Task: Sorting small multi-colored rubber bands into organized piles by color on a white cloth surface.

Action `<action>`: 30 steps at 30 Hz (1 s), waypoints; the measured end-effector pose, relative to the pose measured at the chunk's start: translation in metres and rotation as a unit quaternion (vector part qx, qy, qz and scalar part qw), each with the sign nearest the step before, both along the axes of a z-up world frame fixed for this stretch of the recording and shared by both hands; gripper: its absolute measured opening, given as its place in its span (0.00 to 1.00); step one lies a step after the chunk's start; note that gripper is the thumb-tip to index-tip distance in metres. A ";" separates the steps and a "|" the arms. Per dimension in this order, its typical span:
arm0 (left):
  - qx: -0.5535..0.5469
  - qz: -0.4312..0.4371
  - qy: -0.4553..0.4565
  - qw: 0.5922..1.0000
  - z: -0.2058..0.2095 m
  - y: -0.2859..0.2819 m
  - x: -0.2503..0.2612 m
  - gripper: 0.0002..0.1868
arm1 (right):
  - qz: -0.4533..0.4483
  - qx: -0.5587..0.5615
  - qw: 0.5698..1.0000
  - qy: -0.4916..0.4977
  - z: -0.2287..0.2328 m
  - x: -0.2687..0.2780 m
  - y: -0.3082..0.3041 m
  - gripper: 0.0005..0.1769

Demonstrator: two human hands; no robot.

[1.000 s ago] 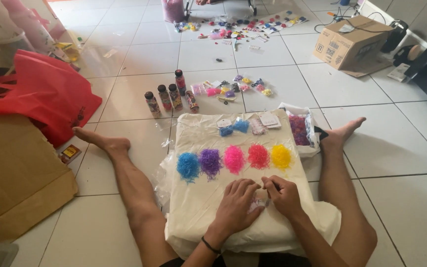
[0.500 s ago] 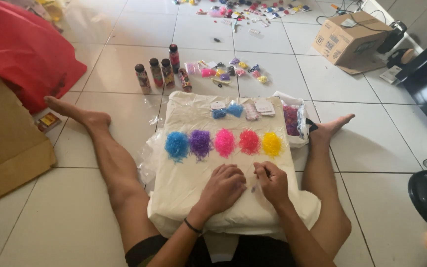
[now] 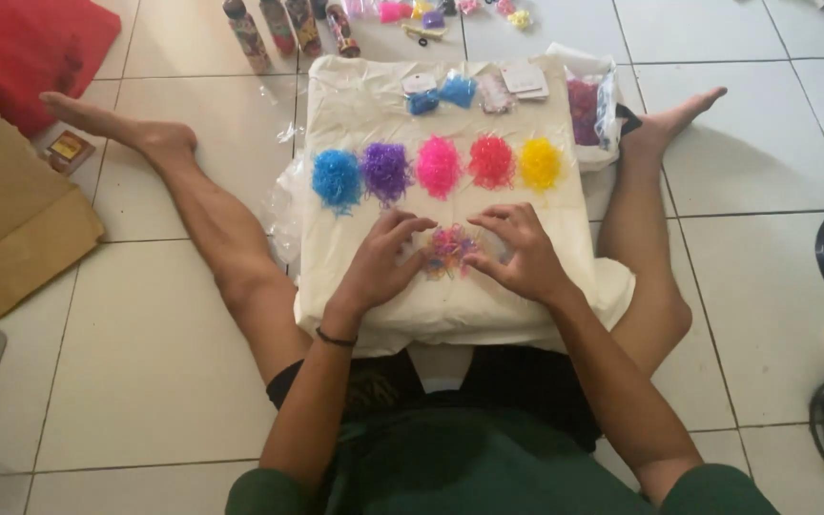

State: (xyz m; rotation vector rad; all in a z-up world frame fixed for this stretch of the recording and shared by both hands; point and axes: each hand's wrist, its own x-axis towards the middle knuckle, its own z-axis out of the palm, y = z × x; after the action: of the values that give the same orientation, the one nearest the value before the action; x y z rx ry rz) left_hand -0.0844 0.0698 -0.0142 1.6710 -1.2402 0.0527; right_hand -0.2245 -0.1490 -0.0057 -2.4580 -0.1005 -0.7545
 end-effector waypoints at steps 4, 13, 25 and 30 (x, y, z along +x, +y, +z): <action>0.030 -0.020 0.024 0.999 0.008 0.000 -0.005 0.19 | 0.042 -0.023 0.999 -0.010 -0.005 0.003 0.001 0.25; 0.064 0.004 0.006 0.998 0.009 0.002 -0.003 0.13 | 0.044 0.019 0.999 -0.010 -0.013 0.003 -0.007 0.12; -0.004 0.054 0.092 0.994 0.009 -0.016 -0.004 0.09 | -0.051 0.100 0.994 -0.003 -0.012 -0.008 -0.007 0.10; 0.012 0.074 0.060 0.995 0.011 -0.020 -0.010 0.09 | -0.032 0.024 0.999 -0.018 -0.010 -0.002 -0.006 0.14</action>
State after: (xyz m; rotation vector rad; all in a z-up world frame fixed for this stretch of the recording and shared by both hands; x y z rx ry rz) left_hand -0.0940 0.0498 -0.0034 1.7592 -1.0298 0.0280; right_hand -0.2261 -0.1553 -0.0160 -2.4115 -0.0175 -0.8194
